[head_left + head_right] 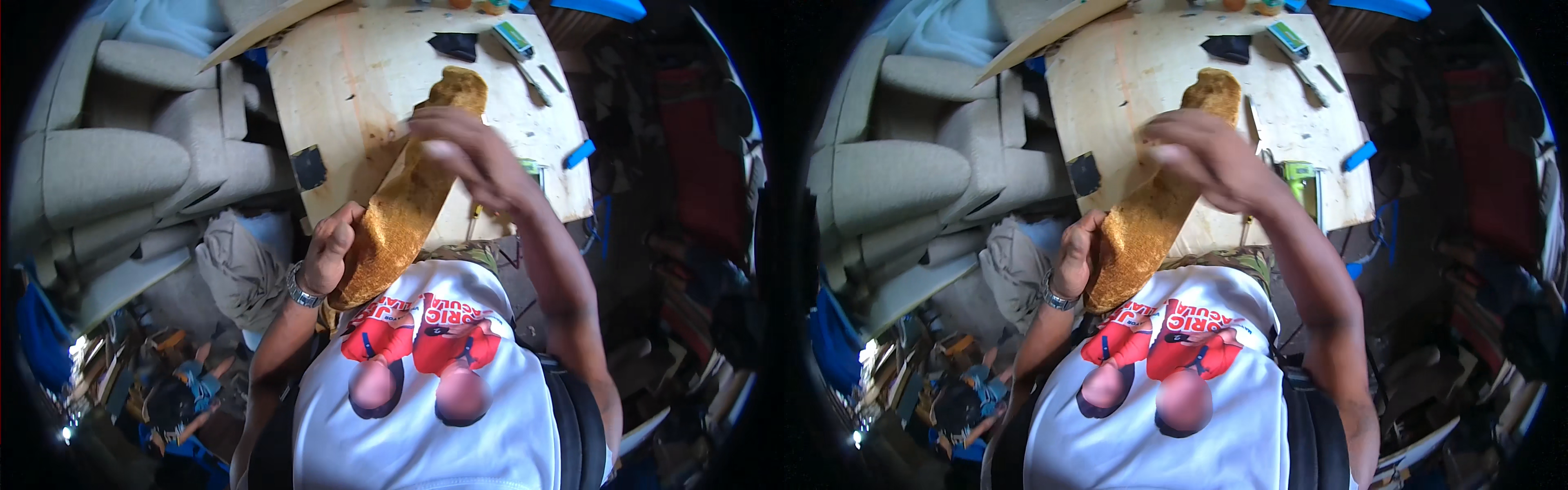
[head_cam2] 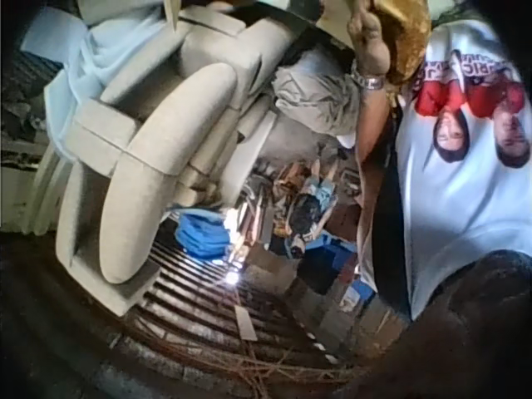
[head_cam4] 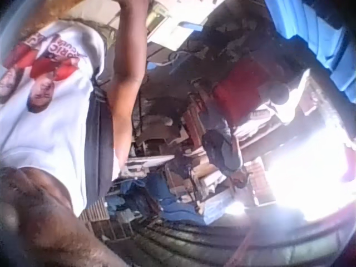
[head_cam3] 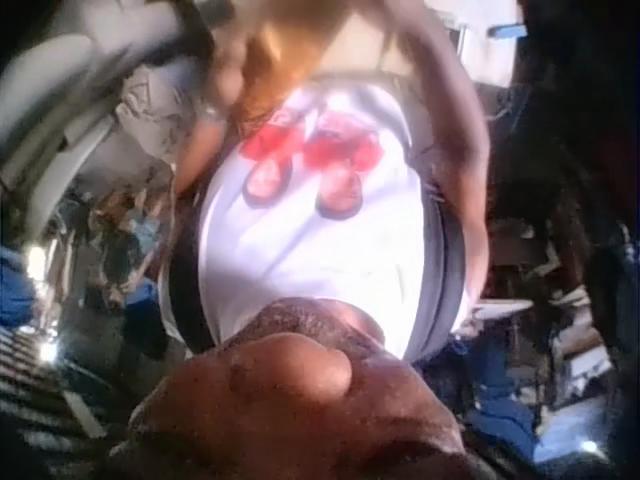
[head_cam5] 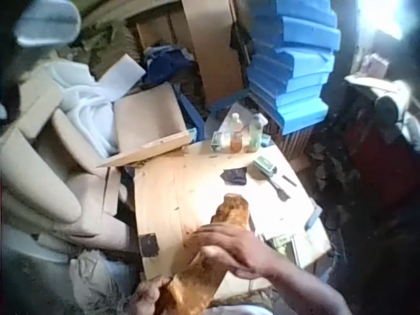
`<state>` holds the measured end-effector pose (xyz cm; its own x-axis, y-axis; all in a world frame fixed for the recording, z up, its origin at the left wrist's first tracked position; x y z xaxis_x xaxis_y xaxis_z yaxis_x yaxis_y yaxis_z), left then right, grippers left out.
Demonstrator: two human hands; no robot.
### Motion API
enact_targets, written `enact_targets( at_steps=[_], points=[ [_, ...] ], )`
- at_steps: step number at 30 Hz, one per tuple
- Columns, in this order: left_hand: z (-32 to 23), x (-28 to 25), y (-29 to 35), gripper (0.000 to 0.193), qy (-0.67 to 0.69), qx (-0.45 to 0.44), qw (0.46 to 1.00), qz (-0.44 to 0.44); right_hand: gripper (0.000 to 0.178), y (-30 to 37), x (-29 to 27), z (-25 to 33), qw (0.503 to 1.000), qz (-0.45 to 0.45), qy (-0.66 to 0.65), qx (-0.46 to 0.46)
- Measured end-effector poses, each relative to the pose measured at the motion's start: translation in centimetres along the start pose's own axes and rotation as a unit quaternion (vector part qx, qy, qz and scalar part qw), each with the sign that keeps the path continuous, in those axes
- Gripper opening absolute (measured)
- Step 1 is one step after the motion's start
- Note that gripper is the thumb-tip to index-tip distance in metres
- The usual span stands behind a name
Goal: Upholstering a furniture component by attaching fabric to a wooden frame using a pneumatic staple gun and trimming excess material with scissors.
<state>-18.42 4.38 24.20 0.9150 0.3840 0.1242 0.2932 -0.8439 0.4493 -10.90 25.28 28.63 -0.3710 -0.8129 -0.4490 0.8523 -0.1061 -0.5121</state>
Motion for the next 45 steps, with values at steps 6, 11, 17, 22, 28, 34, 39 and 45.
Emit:
enact_targets(
  at_steps=[6, 11, 17, 22, 28, 34, 39, 45],
  points=[
    [2.2, -1.0, 0.8, 0.07, 0.136, 0.003, 0.99, -0.047, 0.044, -4.8, 12.9, -0.6, 0.871, 0.44, -0.158, 0.147],
    [2.0, -2.2, 1.2, 0.071, 0.067, 0.02, 0.997, -0.039, 0.043, -5.1, 14.9, -0.7, 0.862, 0.453, -0.182, 0.139],
    [1.3, -2.2, 1.4, 0.075, -0.025, 0.025, 0.999, 0.002, 0.028, -3.7, 14.4, -0.2, 0.871, 0.429, -0.238, 0.001],
    [2.0, -2.1, 1.1, 0.079, 0.006, 0.041, 0.999, -0.008, 0.025, -2.8, 15.3, -1.1, 0.861, 0.46, -0.207, 0.065],
    [0.8, -1.5, 0.5, 0.079, -0.044, 0.006, 0.998, 0.05, 0.021, -2.3, 16.0, -2.4, 0.844, 0.493, -0.178, 0.113],
    [-0.4, -1.4, -0.8, 0.076, -0.051, 0.022, 0.998, 0.019, 0.021, -3.3, 15.7, -1.8, 0.875, 0.451, -0.176, 0.026],
    [-2.7, -0.8, -1.6, 0.063, -0.158, 0.052, 0.986, 0.004, 0.022, -3.4, 16.2, -2.2, 0.899, 0.407, -0.147, -0.069],
    [-0.9, -0.9, -2.2, 0.034, -0.058, -0.068, 0.996, 0.022, 0.025, -3.7, 16.3, -2.7, 0.88, 0.441, -0.174, 0.034]
  ],
)
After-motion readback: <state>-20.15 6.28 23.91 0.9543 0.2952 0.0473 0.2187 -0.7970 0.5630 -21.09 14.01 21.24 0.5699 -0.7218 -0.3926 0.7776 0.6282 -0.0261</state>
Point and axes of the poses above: each hand's wrist, its own y-axis away from the middle knuckle, its own x-axis out of the palm, z = x × y, the point moved 8 cm from there along -y, towards the middle knuckle, and after that the axes turned 10 degrees about -x, right-handed, at the moved point
